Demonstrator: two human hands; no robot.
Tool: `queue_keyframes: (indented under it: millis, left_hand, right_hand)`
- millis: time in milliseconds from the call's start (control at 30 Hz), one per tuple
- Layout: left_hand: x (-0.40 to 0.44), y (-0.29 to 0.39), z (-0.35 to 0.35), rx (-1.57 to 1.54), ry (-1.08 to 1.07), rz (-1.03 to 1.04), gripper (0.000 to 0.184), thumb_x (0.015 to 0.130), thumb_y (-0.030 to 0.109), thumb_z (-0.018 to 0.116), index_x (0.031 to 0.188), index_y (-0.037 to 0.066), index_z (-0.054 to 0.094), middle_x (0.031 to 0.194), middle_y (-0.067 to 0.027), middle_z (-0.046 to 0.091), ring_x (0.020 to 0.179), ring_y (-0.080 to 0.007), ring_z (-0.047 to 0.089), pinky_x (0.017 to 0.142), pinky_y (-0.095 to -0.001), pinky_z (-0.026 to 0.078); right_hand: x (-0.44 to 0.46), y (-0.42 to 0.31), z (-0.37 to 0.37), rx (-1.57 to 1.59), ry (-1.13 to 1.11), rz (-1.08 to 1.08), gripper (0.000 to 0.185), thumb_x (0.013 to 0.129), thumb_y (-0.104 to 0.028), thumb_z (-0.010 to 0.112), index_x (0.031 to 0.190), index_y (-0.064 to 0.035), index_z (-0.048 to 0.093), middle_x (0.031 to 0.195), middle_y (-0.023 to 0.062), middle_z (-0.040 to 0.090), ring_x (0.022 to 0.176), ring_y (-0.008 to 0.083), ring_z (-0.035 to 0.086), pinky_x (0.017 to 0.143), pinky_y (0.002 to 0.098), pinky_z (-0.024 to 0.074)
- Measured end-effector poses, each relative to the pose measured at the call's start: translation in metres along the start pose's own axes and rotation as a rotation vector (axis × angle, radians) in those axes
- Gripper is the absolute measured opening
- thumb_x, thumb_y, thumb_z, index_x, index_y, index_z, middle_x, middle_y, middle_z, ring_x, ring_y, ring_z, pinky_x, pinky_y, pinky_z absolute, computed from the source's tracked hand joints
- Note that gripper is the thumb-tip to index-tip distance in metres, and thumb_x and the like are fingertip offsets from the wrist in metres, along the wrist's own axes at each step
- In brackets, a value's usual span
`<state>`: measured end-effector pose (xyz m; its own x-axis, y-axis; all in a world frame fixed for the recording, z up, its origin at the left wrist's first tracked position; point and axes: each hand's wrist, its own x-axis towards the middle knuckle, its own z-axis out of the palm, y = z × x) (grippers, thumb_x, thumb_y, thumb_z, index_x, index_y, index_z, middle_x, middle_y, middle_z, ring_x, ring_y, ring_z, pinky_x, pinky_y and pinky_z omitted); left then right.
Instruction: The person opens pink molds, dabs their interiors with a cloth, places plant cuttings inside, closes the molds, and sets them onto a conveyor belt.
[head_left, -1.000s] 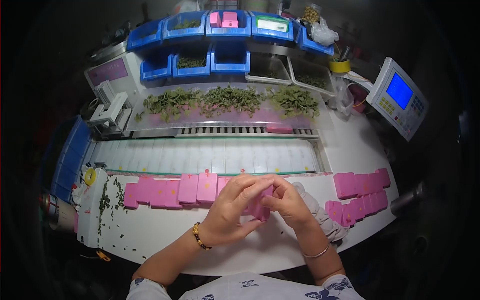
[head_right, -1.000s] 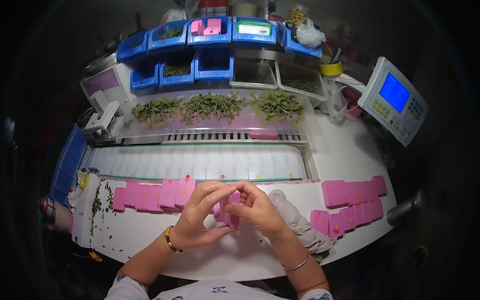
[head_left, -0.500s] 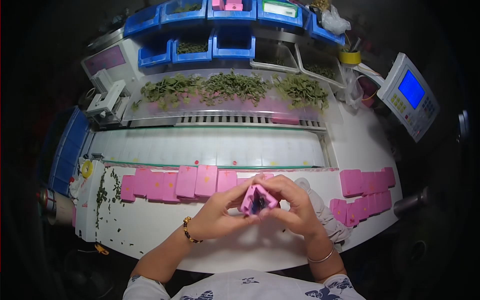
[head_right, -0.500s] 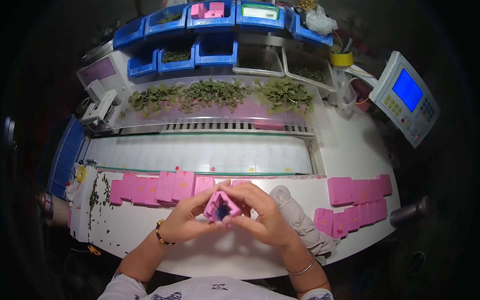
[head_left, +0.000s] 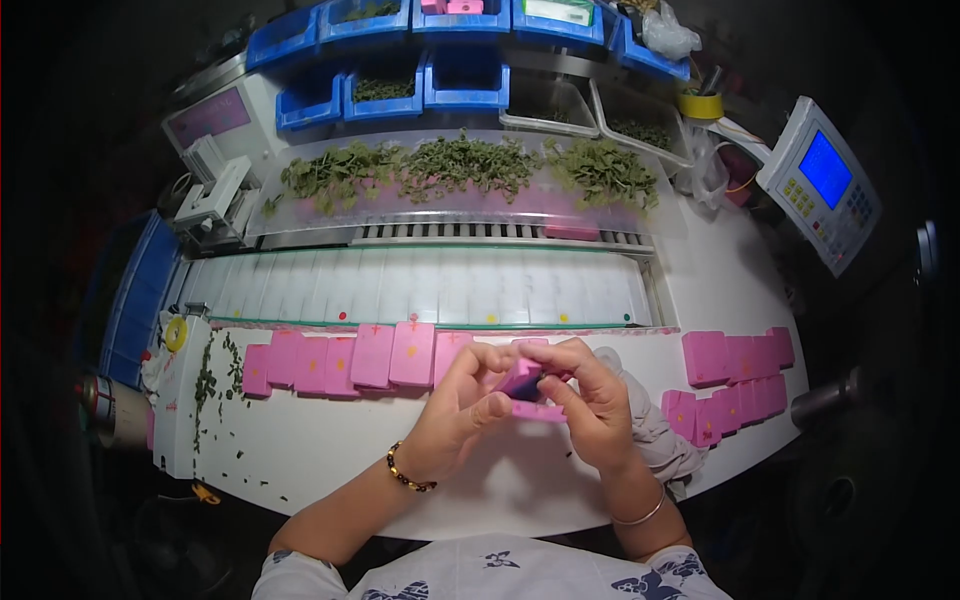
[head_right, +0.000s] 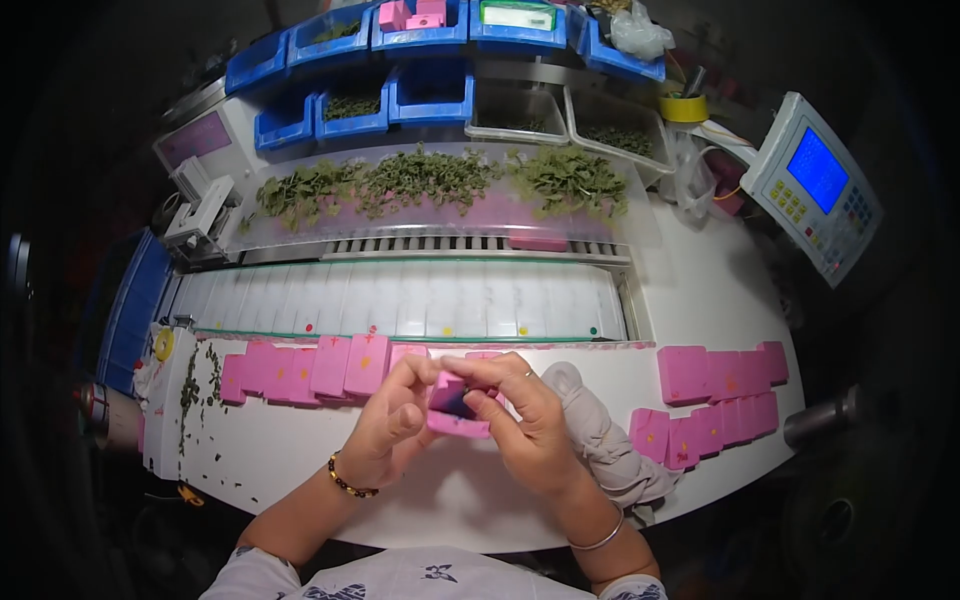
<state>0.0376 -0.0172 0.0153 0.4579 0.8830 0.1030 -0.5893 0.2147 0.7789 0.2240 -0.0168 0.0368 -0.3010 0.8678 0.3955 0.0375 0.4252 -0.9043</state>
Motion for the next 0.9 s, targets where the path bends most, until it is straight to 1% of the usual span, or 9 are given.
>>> queue_keyframes:
  millis: [67, 200, 233, 333, 467, 567, 667, 867, 900]
  left_hand:
    - [-0.005, 0.004, 0.003, 0.009, 0.034, -0.239, 0.066, 0.086, 0.053, 0.071, 0.127, 0.01, 0.044, 0.128, -0.0076, 0.049, 0.122, -0.0155, 0.047, 0.099, -0.0345, 0.043]
    - [0.002, 0.009, 0.01, -0.103, 0.14, -0.225, 0.048, 0.096, 0.049, 0.058, 0.119, 0.007, 0.054, 0.107, -0.009, 0.061, 0.093, -0.0168, 0.062, 0.077, -0.0299, 0.053]
    - [0.001, 0.005, 0.001, -0.24, 0.207, -0.262, 0.041, 0.099, 0.043, 0.055, 0.114, 0.006, 0.057, 0.091, -0.0102, 0.064, 0.077, -0.018, 0.064, 0.065, -0.0297, 0.054]
    - [0.006, 0.008, -0.006, -0.28, 0.278, -0.236, 0.034, 0.097, 0.04, 0.058, 0.105, 0.007, 0.059, 0.084, -0.0074, 0.063, 0.067, -0.0158, 0.061, 0.057, -0.0284, 0.051]
    - [0.006, 0.013, -0.003, -0.277, 0.427, -0.201, 0.03, 0.097, 0.035, 0.052, 0.093, 0.006, 0.059, 0.078, -0.0067, 0.062, 0.064, -0.0149, 0.06, 0.055, -0.0275, 0.05]
    - [0.0, 0.007, -0.009, -0.051, 0.48, -0.253, 0.028, 0.099, 0.031, 0.047, 0.089, 0.007, 0.06, 0.074, -0.0053, 0.061, 0.062, -0.0148, 0.06, 0.053, -0.0275, 0.049]
    - [-0.003, 0.013, 0.003, 0.11, 0.405, -0.191, 0.027, 0.1, 0.028, 0.046, 0.089, 0.007, 0.059, 0.074, -0.0047, 0.06, 0.06, -0.0145, 0.059, 0.054, -0.028, 0.049]
    - [0.004, 0.016, -0.004, 0.2, 0.468, 0.047, 0.035, 0.104, 0.037, 0.044, 0.09, 0.005, 0.053, 0.073, -0.0056, 0.058, 0.058, -0.0127, 0.059, 0.049, -0.025, 0.046]
    - [0.005, 0.015, -0.012, 0.099, 0.455, -0.031, 0.039, 0.104, 0.042, 0.044, 0.091, 0.006, 0.052, 0.075, -0.0053, 0.058, 0.059, -0.0124, 0.059, 0.05, -0.0253, 0.045]
  right_hand:
    - [-0.001, 0.003, -0.004, 0.0, -0.111, 0.023, 0.046, 0.09, 0.0, 0.062, 0.135, -0.0003, 0.055, 0.117, 0.0082, 0.06, 0.099, 0.0145, 0.054, 0.089, 0.0269, 0.0436]
    - [0.008, -0.01, 0.007, -0.291, -0.087, -0.132, 0.052, 0.083, -0.013, 0.074, 0.132, -0.0058, 0.059, 0.116, 0.0119, 0.061, 0.108, 0.0263, 0.053, 0.096, 0.0359, 0.0411]
    - [0.009, -0.01, 0.014, -0.311, -0.058, -0.142, 0.055, 0.082, -0.017, 0.076, 0.133, -0.0064, 0.058, 0.119, 0.012, 0.06, 0.109, 0.0276, 0.053, 0.097, 0.0376, 0.0395]
    - [0.007, -0.012, 0.026, -0.426, -0.013, -0.188, 0.061, 0.078, -0.024, 0.079, 0.134, -0.0084, 0.058, 0.125, 0.0107, 0.06, 0.112, 0.0293, 0.052, 0.1, 0.0404, 0.036]
    - [0.005, -0.011, 0.027, -0.715, -0.035, -0.322, 0.052, 0.077, -0.021, 0.077, 0.126, -0.0107, 0.064, 0.12, 0.0044, 0.062, 0.11, 0.025, 0.053, 0.095, 0.0378, 0.0357]
    - [0.004, -0.007, 0.029, -0.825, 0.011, -0.417, 0.036, 0.075, -0.016, 0.076, 0.11, -0.0125, 0.069, 0.11, -0.0001, 0.064, 0.103, 0.0205, 0.056, 0.089, 0.0354, 0.036]
    - [0.004, -0.01, 0.028, -0.837, 0.055, -0.443, 0.024, 0.073, -0.01, 0.076, 0.096, -0.0126, 0.068, 0.101, -0.0011, 0.066, 0.093, 0.0201, 0.057, 0.084, 0.0348, 0.0372]
    - [0.001, -0.026, 0.03, -0.856, 0.09, -0.489, 0.021, 0.073, -0.006, 0.077, 0.09, -0.0113, 0.066, 0.092, 0.0009, 0.067, 0.084, 0.0208, 0.059, 0.08, 0.0343, 0.0384]
    - [0.001, -0.028, 0.029, -0.834, 0.103, -0.483, 0.021, 0.073, -0.005, 0.077, 0.09, -0.0109, 0.065, 0.09, 0.0014, 0.067, 0.083, 0.021, 0.059, 0.079, 0.0343, 0.0386]
